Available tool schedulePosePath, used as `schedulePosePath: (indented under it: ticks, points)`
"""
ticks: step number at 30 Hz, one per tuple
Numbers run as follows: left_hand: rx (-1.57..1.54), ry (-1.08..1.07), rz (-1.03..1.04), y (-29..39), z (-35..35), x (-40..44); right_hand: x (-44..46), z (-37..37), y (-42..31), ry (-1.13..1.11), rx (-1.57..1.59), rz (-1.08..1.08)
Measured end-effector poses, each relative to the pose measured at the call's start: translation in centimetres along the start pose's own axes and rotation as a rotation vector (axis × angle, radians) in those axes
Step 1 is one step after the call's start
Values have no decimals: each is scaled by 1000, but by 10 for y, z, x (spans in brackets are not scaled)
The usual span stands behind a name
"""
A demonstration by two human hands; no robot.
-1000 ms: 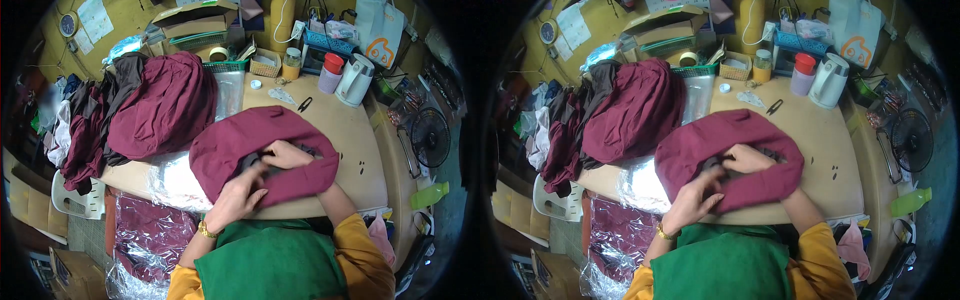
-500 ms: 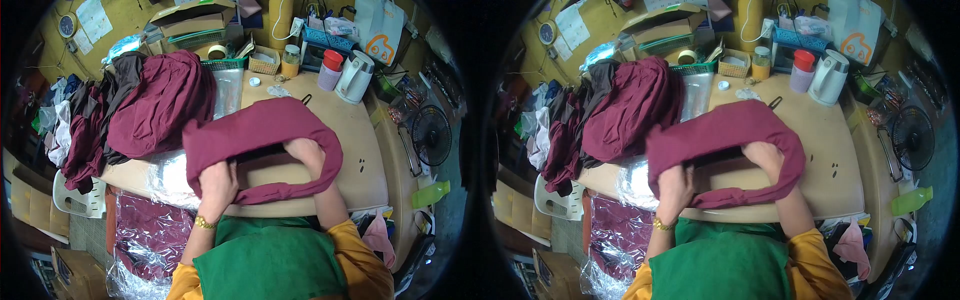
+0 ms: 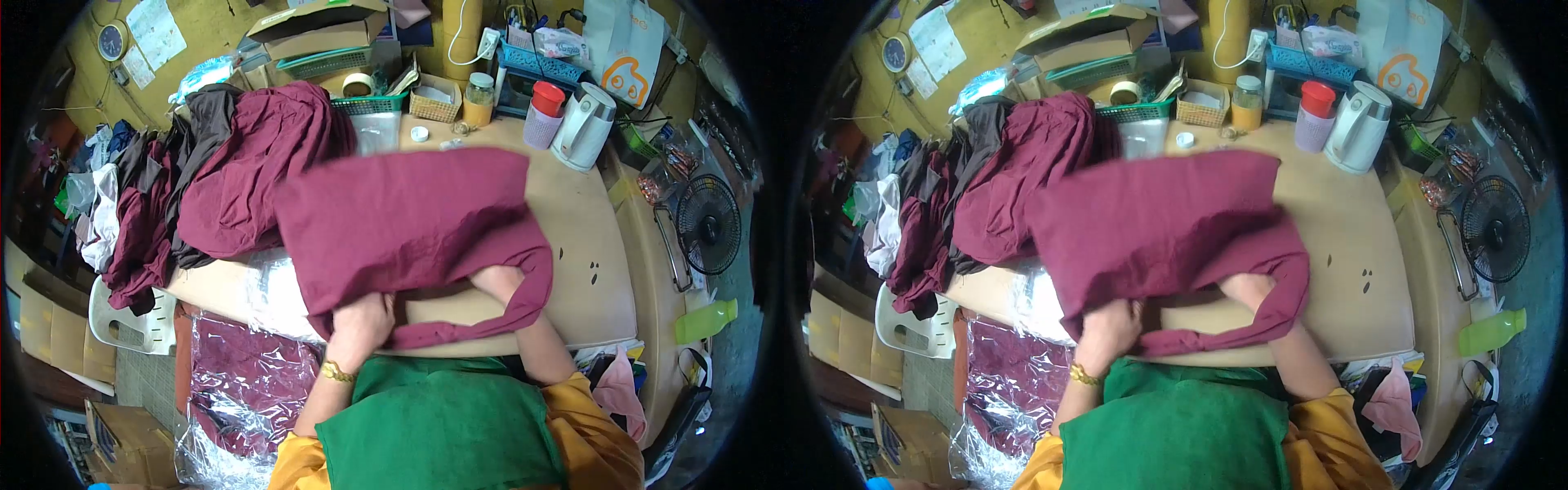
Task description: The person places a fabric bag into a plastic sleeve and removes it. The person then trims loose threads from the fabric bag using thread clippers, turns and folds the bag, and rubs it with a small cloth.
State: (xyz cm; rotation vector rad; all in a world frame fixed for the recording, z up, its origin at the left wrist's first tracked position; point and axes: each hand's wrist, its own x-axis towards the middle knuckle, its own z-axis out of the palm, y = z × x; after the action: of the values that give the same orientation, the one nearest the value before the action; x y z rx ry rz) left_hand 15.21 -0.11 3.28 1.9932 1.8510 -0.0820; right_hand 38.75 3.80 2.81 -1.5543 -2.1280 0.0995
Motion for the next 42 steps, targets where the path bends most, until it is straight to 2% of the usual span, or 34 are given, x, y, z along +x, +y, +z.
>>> schedulePosePath:
  ticks: [1, 2, 5, 8, 9, 10, 11, 12, 13, 14, 15, 16, 18, 19, 20, 21, 22, 23, 24, 25, 26, 27, 28, 30, 32, 33, 34, 36, 37, 38, 39, 40, 41, 42]
  points:
    - [-110, 170, 106, -4, 23, 5, -4, 5, -1, -36, 16, -10]
    - [-59, 545, 340, -9, 45, 12, -12, 17, -3, -81, 29, -27]
    - [119, 529, 318, -6, 59, 12, -44, 69, -3, -254, 128, -109]
    - [74, 442, 262, -9, 54, 17, -51, 51, -22, -175, 270, -247]
    - [-1, 341, 179, -9, 43, 15, -53, 52, -20, -292, 270, -234]
    - [-76, 240, 96, -10, 37, 14, -57, 51, -22, -292, 270, -236]
    - [-42, 395, 196, -12, 41, 10, -62, 47, -27, -253, 353, -386]
    - [-41, 392, 193, -14, 43, 7, -68, 44, -32, -212, 436, -535]
    - [-49, 518, 305, -16, 45, 5, -82, 52, -24, -350, 191, -658]
    - [-56, 642, 416, -17, 45, 4, -94, 51, -14, -350, 195, -660]
    - [-101, 461, 309, -16, 39, -1, -104, 46, -3, -265, -23, -799]
    - [-100, 467, 304, -19, 39, -4, -109, 39, 10, -171, -244, -933]
    - [-42, 269, 346, -27, 40, -10, -105, -33, 24, -651, -37, -755]
    - [-60, 43, 378, -19, 20, -26, -98, -65, 32, -973, 290, -604]
    - [-121, 58, 581, -24, 9, -41, -88, -93, 41, -1273, 622, -420]
    - [-386, 111, 777, -24, -6, -54, -76, -119, 50, -1246, 725, -414]
    - [-549, -29, 793, -29, -32, -62, -69, -137, 61, -1215, 825, -407]
    - [-722, -246, 582, -47, -49, -65, -74, -140, 83, -915, 957, -168]
    - [-1167, -102, 428, -63, -43, -63, -77, -135, 101, -600, 1061, 68]
    - [-935, 246, 175, -61, -60, -47, -57, -122, 105, -287, 929, 213]
    - [-688, 623, 395, -62, -65, -17, -33, -103, 112, -53, 667, 197]
    - [-533, 799, 420, -69, -55, 15, -9, -71, 125, 40, 757, 323]
    - [-394, 847, 386, -75, -46, 42, 8, -43, 116, 190, 773, 248]
    - [-362, 781, 361, -72, -40, 77, 35, 12, 127, 85, 895, 180]
    - [-642, 775, 317, -91, -26, 106, 60, 14, 143, -6, 779, 240]
    - [-809, 898, 302, -86, -40, 95, 71, 14, 148, -88, 664, 299]
    - [-963, 852, 279, -109, -44, 102, 78, 2, 140, -86, 667, 304]
    - [-824, 1124, 324, -76, -65, 83, 85, -39, 96, 181, 485, 143]
    - [-475, 1336, 332, -68, -76, 76, 84, -44, 79, 171, 482, 156]
    - [-108, 1525, 342, -60, -87, 72, 87, -50, 62, 438, 310, -18]
    - [-495, 1310, 363, -47, -83, 58, 84, -56, 56, 566, 221, -109]
    - [-769, 1026, 479, -39, -79, 44, 81, -63, 49, 701, 118, -188]
    - [-776, 806, 540, -23, -74, 24, 64, -66, 42, 431, 420, -65]
    - [-583, 641, 638, -10, -66, 10, 48, -66, 37, 153, 712, 62]
